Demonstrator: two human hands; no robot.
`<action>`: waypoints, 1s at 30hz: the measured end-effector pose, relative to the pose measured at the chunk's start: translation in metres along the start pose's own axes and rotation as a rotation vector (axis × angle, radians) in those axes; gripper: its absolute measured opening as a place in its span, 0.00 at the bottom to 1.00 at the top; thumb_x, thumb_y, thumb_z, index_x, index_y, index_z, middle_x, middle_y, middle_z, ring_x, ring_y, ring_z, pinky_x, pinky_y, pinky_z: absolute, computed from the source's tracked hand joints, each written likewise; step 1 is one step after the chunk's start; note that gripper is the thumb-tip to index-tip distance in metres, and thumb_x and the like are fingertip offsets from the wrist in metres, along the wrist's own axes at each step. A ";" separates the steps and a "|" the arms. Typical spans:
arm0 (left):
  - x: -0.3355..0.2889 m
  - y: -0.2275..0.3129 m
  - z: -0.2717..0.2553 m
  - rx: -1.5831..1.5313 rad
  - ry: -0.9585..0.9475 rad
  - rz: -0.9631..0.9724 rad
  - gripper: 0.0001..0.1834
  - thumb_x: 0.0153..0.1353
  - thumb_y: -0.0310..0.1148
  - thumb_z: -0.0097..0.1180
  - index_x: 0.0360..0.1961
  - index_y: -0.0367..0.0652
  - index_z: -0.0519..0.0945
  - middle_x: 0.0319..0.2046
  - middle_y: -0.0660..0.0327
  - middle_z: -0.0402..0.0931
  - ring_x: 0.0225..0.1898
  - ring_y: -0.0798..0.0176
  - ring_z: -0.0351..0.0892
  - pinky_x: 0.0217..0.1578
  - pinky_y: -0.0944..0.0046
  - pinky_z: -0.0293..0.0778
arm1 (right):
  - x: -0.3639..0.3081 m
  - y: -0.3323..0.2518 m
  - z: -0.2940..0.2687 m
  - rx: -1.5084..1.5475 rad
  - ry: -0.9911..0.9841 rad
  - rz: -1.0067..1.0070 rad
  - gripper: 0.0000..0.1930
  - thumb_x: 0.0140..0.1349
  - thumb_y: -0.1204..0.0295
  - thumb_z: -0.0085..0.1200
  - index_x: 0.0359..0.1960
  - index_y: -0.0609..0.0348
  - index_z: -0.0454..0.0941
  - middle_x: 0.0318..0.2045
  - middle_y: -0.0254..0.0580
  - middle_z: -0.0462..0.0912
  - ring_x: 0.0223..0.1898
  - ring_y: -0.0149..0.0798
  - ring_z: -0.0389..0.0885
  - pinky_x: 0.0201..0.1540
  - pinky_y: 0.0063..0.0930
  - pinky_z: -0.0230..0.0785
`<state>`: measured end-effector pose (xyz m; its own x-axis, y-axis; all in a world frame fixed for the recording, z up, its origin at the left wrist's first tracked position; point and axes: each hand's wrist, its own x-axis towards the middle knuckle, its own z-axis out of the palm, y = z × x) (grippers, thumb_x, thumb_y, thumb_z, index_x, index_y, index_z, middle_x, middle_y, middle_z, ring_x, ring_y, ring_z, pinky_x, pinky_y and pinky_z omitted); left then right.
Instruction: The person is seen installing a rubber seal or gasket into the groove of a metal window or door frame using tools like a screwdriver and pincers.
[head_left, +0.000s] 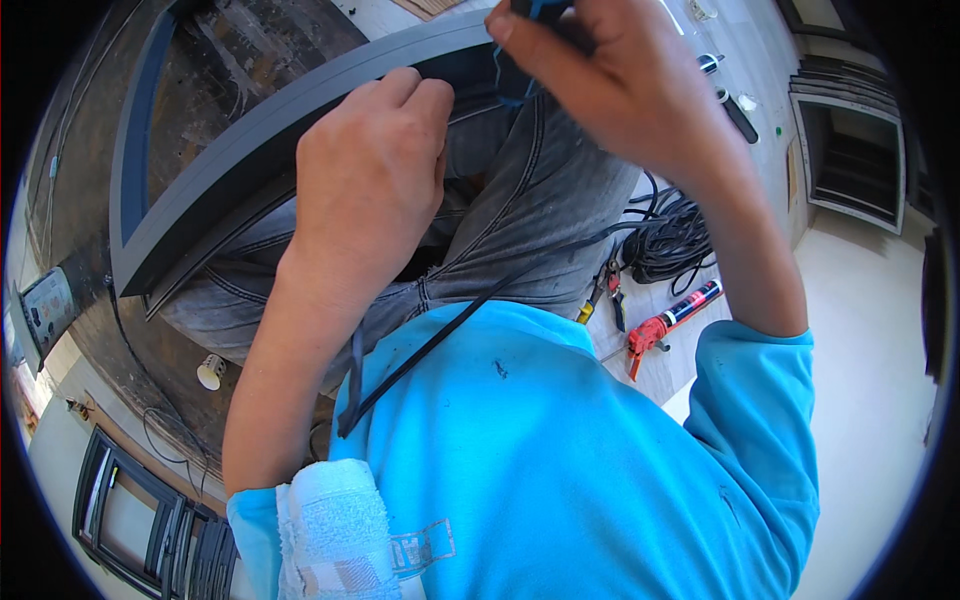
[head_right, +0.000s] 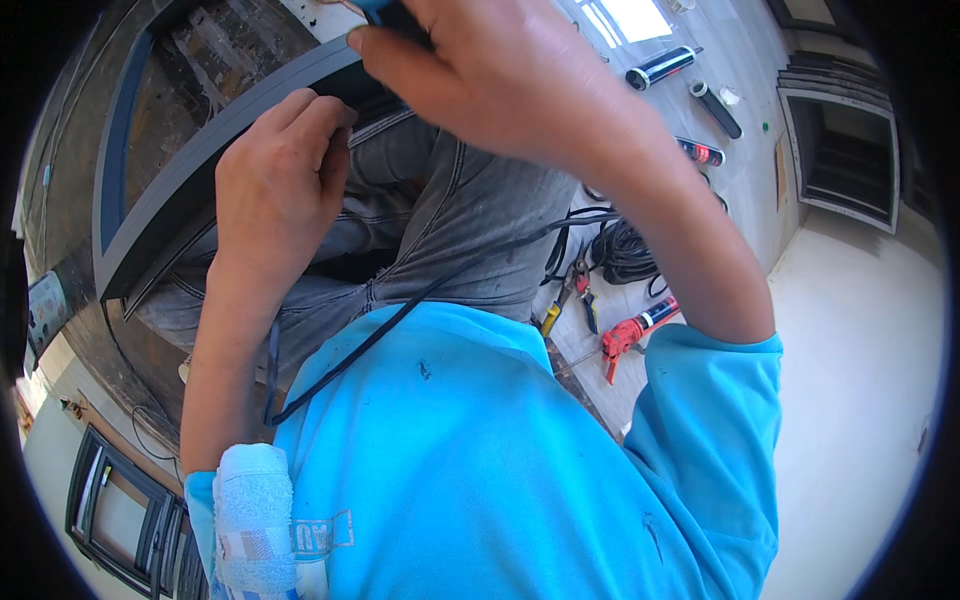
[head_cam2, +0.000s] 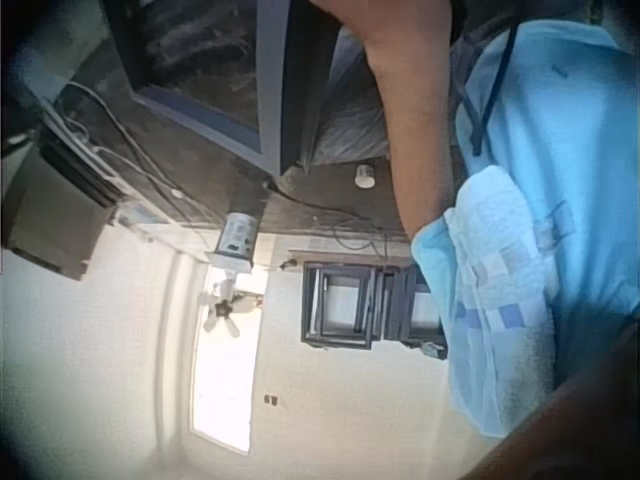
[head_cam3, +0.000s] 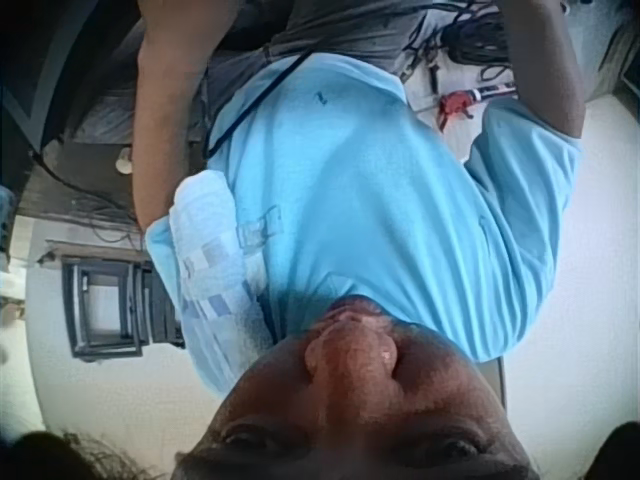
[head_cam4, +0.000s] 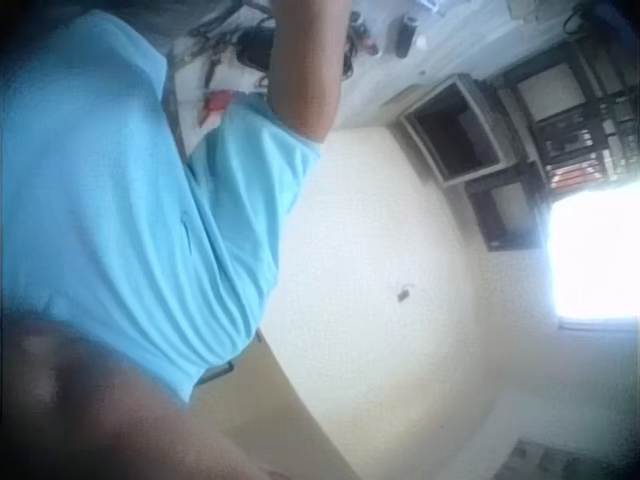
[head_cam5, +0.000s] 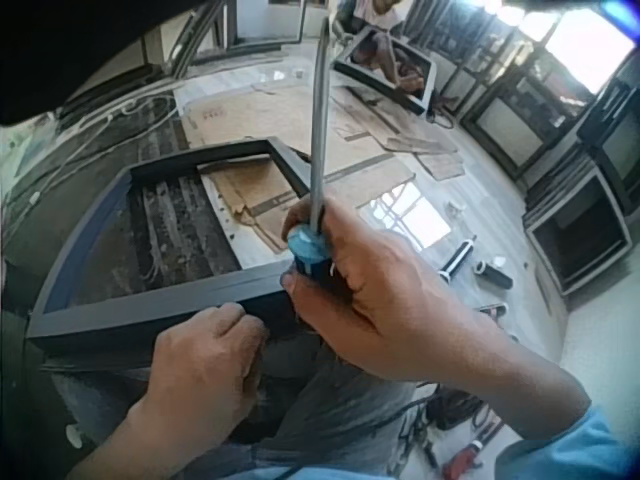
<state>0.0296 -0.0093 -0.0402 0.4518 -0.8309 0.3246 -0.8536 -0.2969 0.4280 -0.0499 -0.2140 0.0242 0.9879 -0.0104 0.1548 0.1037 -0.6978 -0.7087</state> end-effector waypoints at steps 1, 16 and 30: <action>0.000 -0.001 -0.002 -0.007 -0.004 0.007 0.07 0.53 0.24 0.63 0.30 0.43 0.75 0.29 0.59 0.74 0.34 0.52 0.80 0.33 0.53 0.76 | 0.001 -0.005 -0.005 -0.003 0.001 0.001 0.15 0.72 0.73 0.54 0.56 0.66 0.68 0.30 0.42 0.75 0.31 0.38 0.76 0.35 0.32 0.68; -0.011 -0.005 -0.019 0.054 -0.030 -0.023 0.07 0.54 0.25 0.63 0.31 0.42 0.75 0.29 0.57 0.75 0.34 0.51 0.81 0.34 0.52 0.77 | 0.010 -0.031 0.026 0.322 0.420 -0.040 0.19 0.74 0.73 0.54 0.61 0.65 0.65 0.39 0.42 0.80 0.41 0.30 0.82 0.44 0.24 0.74; -0.012 -0.012 -0.020 0.007 -0.004 -0.017 0.04 0.55 0.23 0.58 0.30 0.42 0.76 0.29 0.56 0.75 0.34 0.49 0.81 0.34 0.50 0.76 | 0.012 0.005 0.019 -0.144 0.098 -0.258 0.14 0.74 0.75 0.52 0.56 0.64 0.66 0.36 0.41 0.78 0.36 0.27 0.77 0.37 0.17 0.68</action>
<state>0.0396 0.0136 -0.0326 0.4652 -0.8278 0.3136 -0.8477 -0.3144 0.4273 -0.0356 -0.2042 0.0095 0.9147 0.1163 0.3871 0.3252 -0.7805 -0.5339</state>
